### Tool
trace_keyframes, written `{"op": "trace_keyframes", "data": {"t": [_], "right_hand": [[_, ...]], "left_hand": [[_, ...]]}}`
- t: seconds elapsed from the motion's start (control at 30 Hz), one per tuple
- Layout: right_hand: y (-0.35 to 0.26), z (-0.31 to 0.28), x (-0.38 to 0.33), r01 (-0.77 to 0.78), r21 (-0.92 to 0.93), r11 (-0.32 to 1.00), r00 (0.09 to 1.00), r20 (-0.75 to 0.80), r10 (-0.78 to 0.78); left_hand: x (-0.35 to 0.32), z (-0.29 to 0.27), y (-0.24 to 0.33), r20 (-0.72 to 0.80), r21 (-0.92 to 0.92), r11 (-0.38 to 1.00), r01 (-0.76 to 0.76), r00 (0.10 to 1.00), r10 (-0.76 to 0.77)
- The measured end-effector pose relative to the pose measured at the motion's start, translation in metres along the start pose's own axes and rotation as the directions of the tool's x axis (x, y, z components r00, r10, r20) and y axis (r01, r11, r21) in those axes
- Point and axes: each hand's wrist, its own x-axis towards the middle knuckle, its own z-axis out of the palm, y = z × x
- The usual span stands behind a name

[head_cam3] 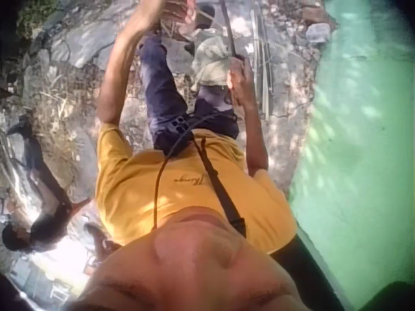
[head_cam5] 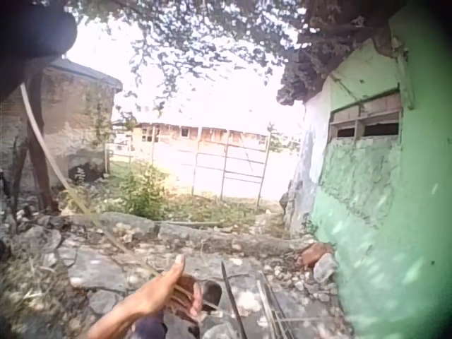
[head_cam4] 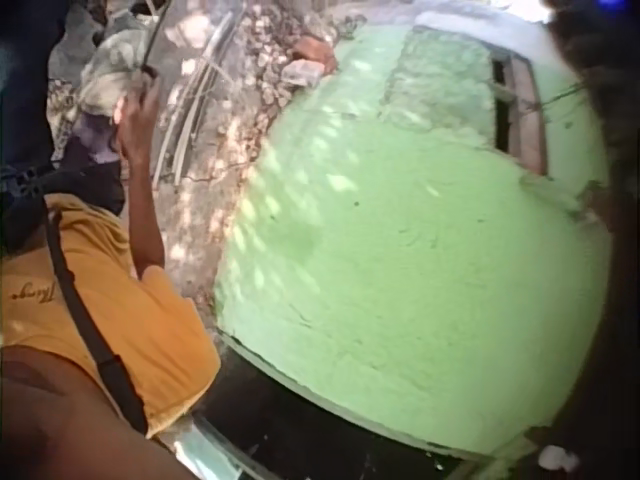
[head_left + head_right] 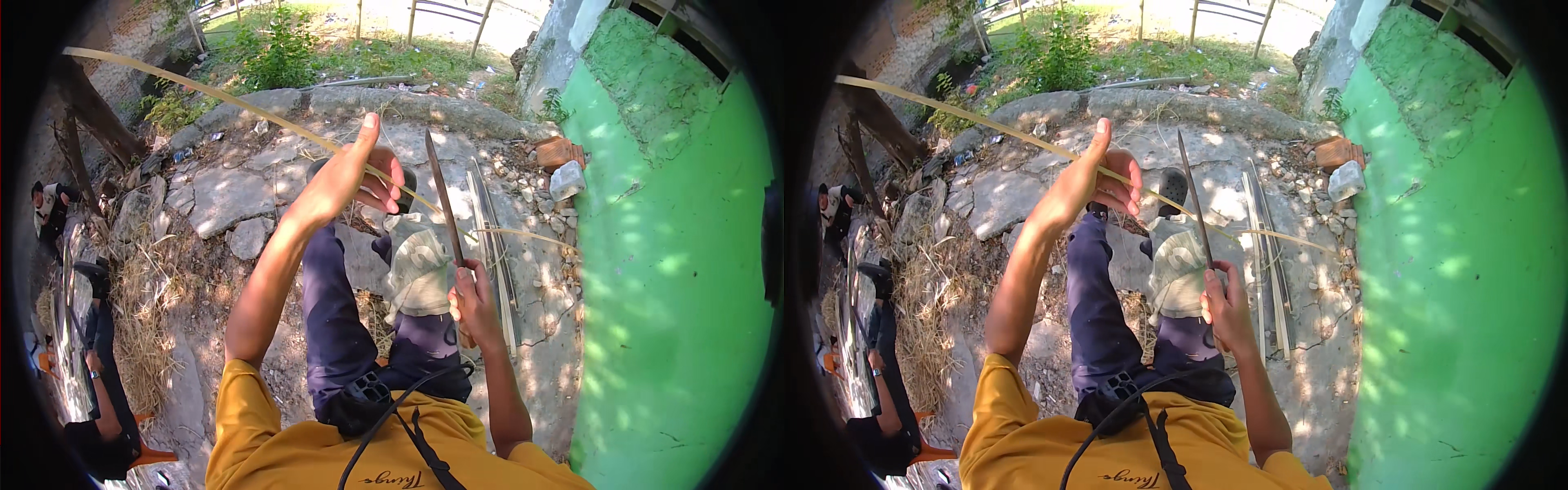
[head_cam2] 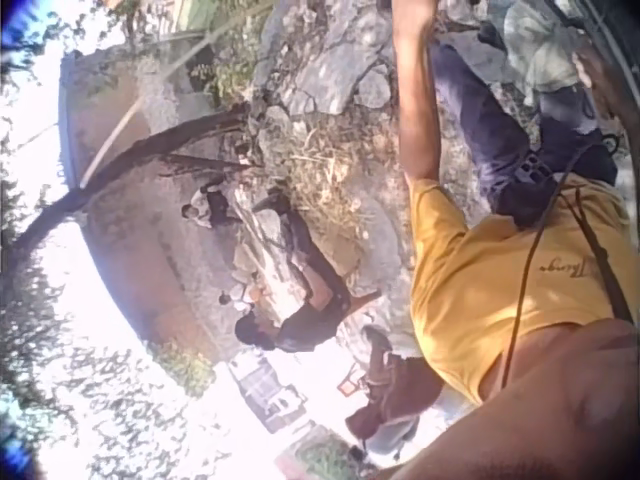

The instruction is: The person uses a large blade to strip the outer layer from long bamboo stalks, performing multiple passes along the length of the stalks to shave off thin strips.

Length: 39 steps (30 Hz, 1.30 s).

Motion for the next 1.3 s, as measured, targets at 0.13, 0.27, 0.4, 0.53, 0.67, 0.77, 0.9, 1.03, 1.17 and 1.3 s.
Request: {"op": "trace_keyframes", "data": {"t": [0.13,0.27,0.4,0.53,0.67,0.77,0.9,1.03,1.17,1.3], "right_hand": [[-0.004,0.001,-0.008,0.112,-0.022,0.993,0.994,-0.006,-0.112],[-0.005,-0.015,-0.017,0.266,-0.443,0.856,0.948,-0.038,-0.315],[0.010,-0.035,-0.022,0.242,-0.699,0.673,0.929,-0.034,-0.370],[0.059,-0.065,-0.009,0.144,-0.828,0.542,0.952,-0.034,-0.305],[0.103,-0.081,0.006,0.068,-0.885,0.461,0.956,-0.075,-0.285],[0.107,-0.082,0.012,0.001,-0.845,0.535,0.974,-0.120,-0.192],[0.122,-0.083,0.018,0.049,-0.879,0.474,0.950,-0.105,-0.293],[0.126,-0.085,0.019,-0.036,-0.841,0.540,0.972,-0.155,-0.177],[0.134,-0.085,0.021,-0.015,-0.791,0.612,0.970,-0.159,-0.182],[0.132,-0.080,0.022,0.043,-0.809,0.586,0.957,-0.135,-0.257]], "left_hand": [[-0.036,-0.001,-0.018,-0.055,-0.105,0.987,-0.122,0.992,0.117],[-0.072,0.009,-0.067,-0.152,-0.330,0.934,-0.138,0.984,0.092],[-0.090,0.031,-0.138,-0.134,-0.539,0.835,-0.109,0.990,0.044],[-0.089,0.051,-0.207,-0.083,-0.590,0.805,0.052,0.989,-0.125],[-0.087,0.066,-0.255,-0.017,-0.653,0.741,0.156,0.975,-0.221],[-0.091,0.070,-0.278,0.069,-0.677,0.678,0.284,0.943,-0.327],[-0.096,0.066,-0.279,0.356,-0.602,0.572,0.557,0.829,-0.432],[-0.100,0.072,-0.264,0.345,0.004,0.923,0.385,0.866,-0.362],[-0.099,0.059,-0.166,0.393,0.404,0.903,0.144,0.865,-0.313],[-0.079,0.067,-0.122,0.232,0.196,0.980,0.016,0.971,-0.062]]}}
